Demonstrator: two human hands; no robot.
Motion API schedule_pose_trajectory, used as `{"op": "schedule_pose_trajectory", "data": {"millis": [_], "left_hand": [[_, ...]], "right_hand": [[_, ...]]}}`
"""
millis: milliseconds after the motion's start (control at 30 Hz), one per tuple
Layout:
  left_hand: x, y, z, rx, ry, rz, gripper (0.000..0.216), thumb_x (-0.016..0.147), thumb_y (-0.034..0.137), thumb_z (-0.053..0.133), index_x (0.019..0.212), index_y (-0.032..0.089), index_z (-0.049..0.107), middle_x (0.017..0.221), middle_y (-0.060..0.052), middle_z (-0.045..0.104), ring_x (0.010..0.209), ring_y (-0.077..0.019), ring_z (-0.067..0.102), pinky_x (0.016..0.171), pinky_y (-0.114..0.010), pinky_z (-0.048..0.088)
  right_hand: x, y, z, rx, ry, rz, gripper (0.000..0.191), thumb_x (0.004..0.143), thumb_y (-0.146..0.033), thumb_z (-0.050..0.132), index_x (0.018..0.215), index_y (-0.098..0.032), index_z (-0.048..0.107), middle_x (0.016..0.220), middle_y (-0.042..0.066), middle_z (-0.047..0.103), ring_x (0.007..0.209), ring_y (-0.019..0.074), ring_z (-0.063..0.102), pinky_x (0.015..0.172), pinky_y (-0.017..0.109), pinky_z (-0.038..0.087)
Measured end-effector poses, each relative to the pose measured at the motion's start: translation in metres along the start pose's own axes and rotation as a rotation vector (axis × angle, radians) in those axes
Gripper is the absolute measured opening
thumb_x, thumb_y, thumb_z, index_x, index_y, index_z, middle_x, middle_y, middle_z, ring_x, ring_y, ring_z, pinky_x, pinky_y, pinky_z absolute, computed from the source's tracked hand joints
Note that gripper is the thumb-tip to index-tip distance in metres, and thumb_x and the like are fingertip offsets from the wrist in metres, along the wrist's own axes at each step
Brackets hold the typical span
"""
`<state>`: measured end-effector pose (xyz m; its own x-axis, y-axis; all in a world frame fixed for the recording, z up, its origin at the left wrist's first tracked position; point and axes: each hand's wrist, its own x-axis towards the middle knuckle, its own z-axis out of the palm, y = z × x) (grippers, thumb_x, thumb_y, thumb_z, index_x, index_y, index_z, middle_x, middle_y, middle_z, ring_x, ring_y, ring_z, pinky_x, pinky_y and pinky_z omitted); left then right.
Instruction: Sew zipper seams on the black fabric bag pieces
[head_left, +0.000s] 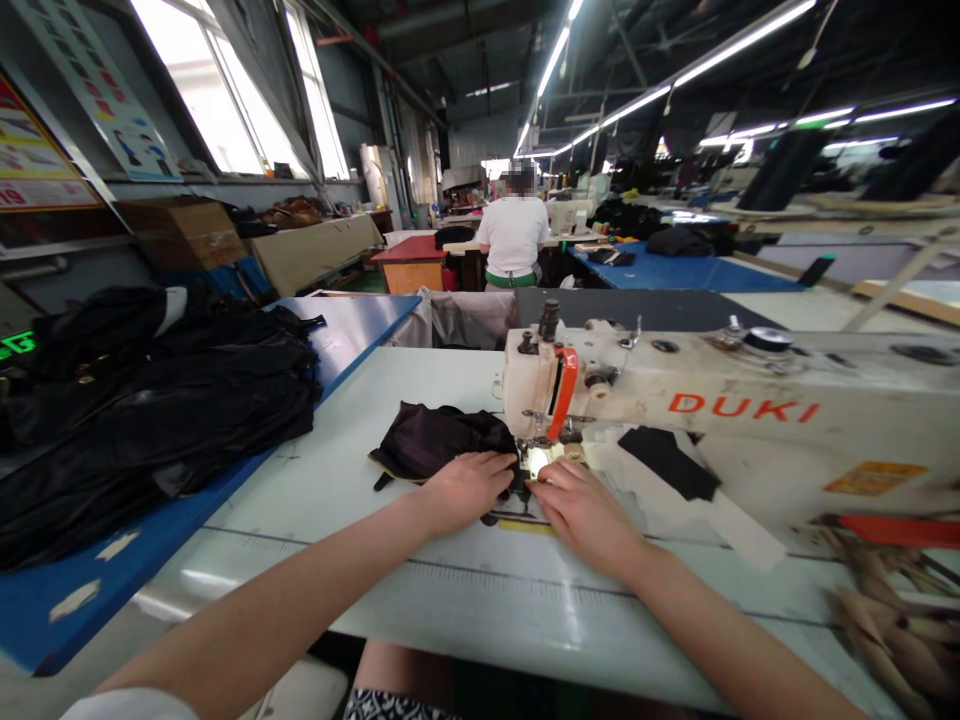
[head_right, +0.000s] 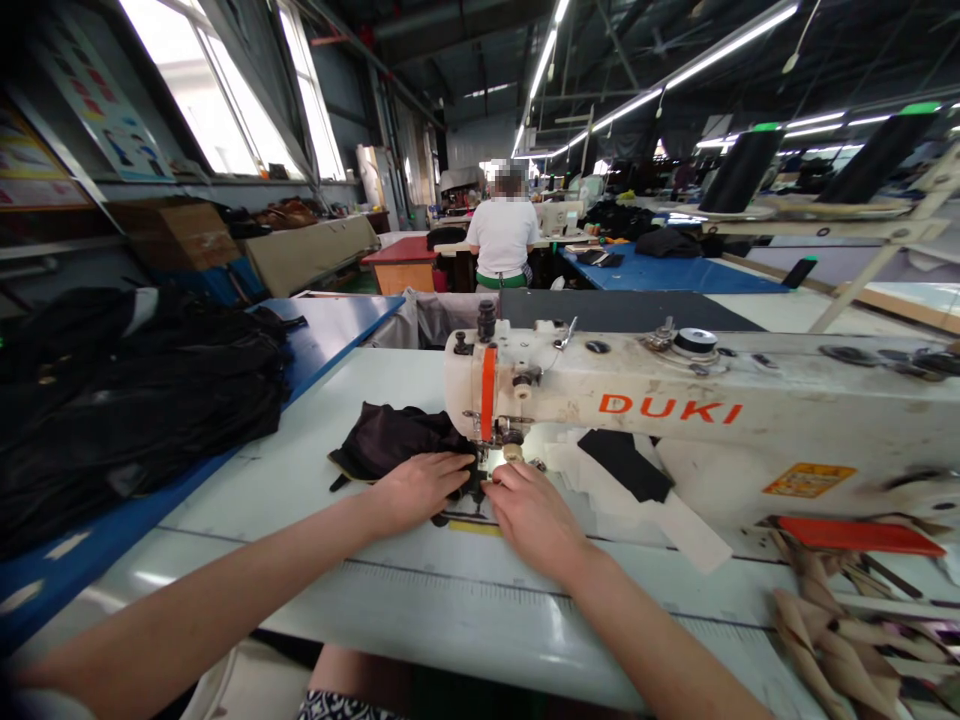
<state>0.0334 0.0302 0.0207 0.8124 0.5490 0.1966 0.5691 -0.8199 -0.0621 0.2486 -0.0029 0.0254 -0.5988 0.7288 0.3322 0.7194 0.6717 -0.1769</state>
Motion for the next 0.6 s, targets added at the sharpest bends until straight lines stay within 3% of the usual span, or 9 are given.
{"op": "schedule_pose_trajectory", "data": {"millis": [600], "left_hand": [[0.009,-0.013,0.001,-0.026,-0.026,0.01,0.034,0.084,0.021,0.056,0.117,0.012,0.056,0.133,-0.013,0.052,0.12,-0.0251,0.051,0.101,-0.037,0.042]], "right_hand": [[0.007,0.005,0.008,-0.056,-0.012,0.096,0.021,0.09,-0.016,0.045,0.1,-0.019,0.063,0.096,0.007,0.059,0.085,0.0206,0.051,0.075,0.035,0.038]]}}
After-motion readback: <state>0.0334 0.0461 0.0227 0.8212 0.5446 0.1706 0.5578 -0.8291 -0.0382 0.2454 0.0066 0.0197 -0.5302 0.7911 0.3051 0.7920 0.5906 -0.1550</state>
